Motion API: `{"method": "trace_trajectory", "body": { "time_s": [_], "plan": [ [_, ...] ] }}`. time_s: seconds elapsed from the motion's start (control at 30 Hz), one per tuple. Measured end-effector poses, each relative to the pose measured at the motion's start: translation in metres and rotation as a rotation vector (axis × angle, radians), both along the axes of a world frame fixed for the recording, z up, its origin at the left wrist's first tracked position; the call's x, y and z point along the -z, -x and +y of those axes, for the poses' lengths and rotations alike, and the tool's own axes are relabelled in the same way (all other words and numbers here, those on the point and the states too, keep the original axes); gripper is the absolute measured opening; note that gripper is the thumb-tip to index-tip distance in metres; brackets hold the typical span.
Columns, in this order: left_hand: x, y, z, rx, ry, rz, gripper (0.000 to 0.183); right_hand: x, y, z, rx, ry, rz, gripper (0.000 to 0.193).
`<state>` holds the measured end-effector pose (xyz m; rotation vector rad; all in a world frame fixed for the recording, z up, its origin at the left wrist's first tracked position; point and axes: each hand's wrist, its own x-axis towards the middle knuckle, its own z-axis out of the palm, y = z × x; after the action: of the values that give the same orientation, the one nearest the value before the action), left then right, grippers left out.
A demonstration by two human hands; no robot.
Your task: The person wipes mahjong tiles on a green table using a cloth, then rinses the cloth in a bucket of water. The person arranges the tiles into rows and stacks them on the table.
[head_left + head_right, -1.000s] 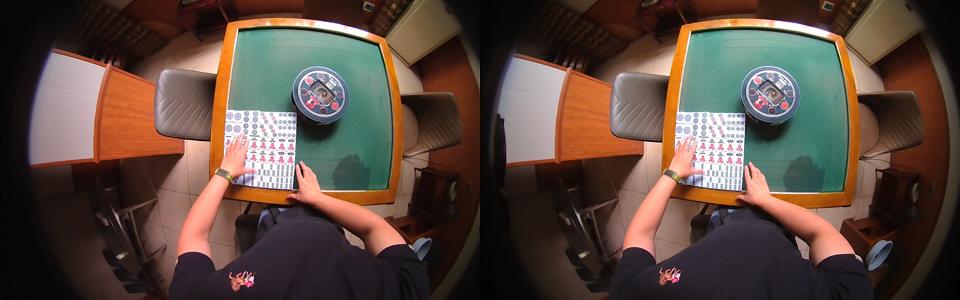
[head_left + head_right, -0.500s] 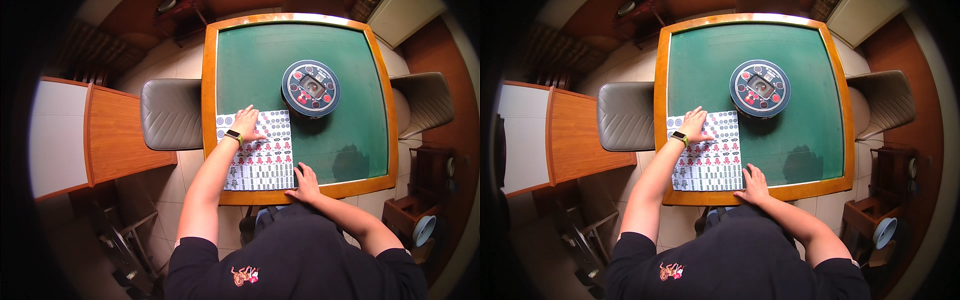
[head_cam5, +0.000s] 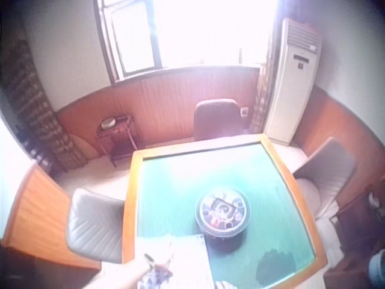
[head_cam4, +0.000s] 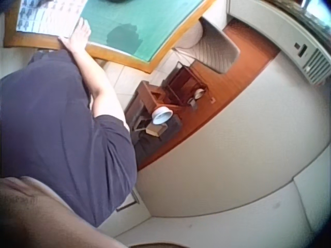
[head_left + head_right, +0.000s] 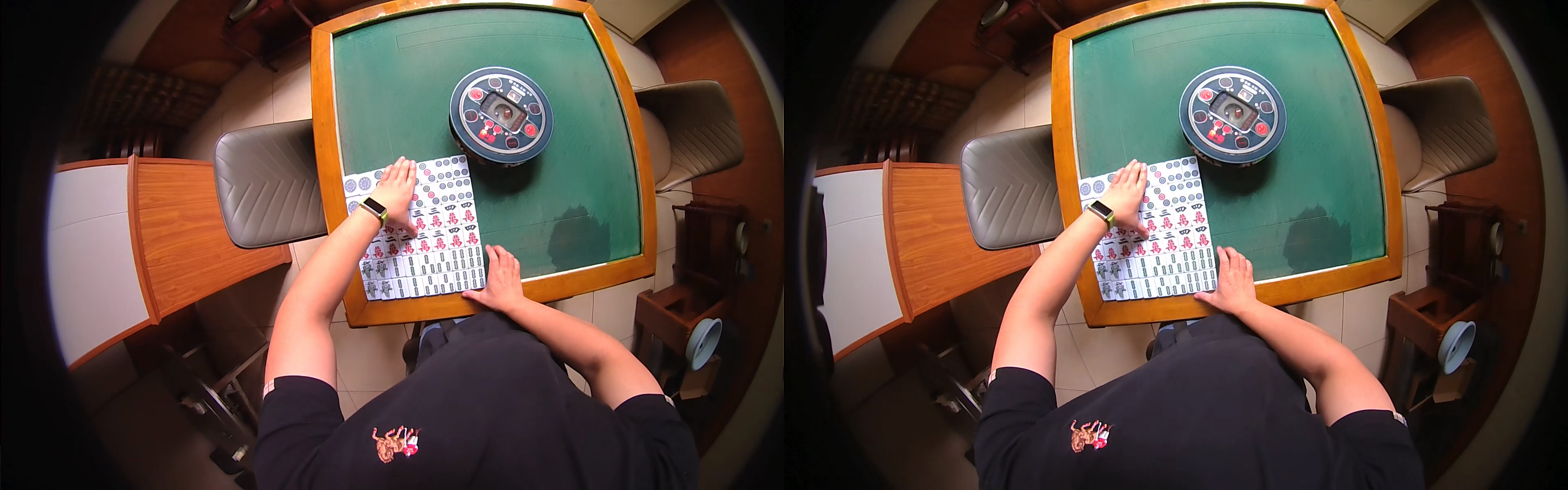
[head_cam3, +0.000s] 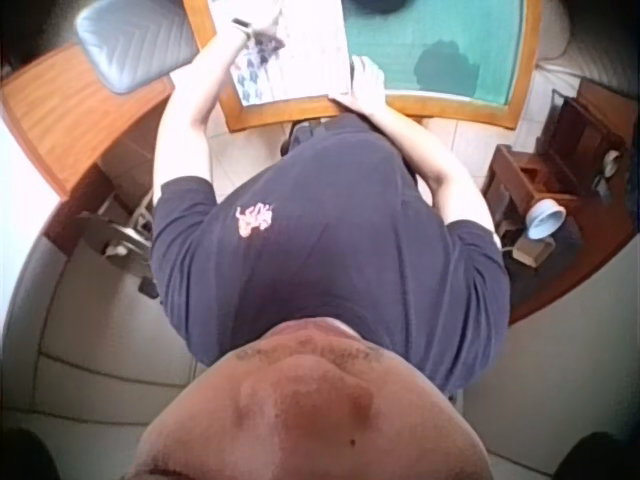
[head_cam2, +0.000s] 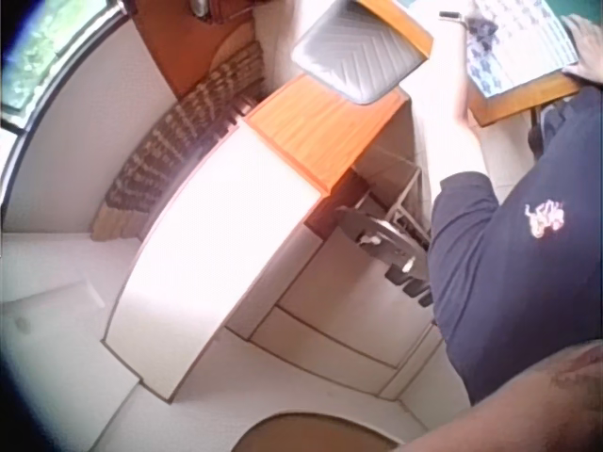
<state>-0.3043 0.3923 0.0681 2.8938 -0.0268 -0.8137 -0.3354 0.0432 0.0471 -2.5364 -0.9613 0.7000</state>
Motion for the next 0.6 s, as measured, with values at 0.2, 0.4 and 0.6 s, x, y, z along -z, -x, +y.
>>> {"method": "trace_trajectory", "body": {
  "time_s": [0.2,0.4,0.6],
  "plan": [
    [0.006,0.003,-0.001,-0.032,0.025,-0.063,0.160,0.016,0.025,0.024,-0.501,-0.265,-0.134,0.095],
    [0.005,0.003,-0.002,-0.067,0.045,-0.084,0.160,0.050,0.022,0.059,-0.764,-0.467,-0.342,0.046],
    [0.001,0.001,-0.004,-0.070,0.043,-0.098,0.157,0.050,0.017,0.057,-0.893,-0.468,-0.456,0.040]
  ]
}}
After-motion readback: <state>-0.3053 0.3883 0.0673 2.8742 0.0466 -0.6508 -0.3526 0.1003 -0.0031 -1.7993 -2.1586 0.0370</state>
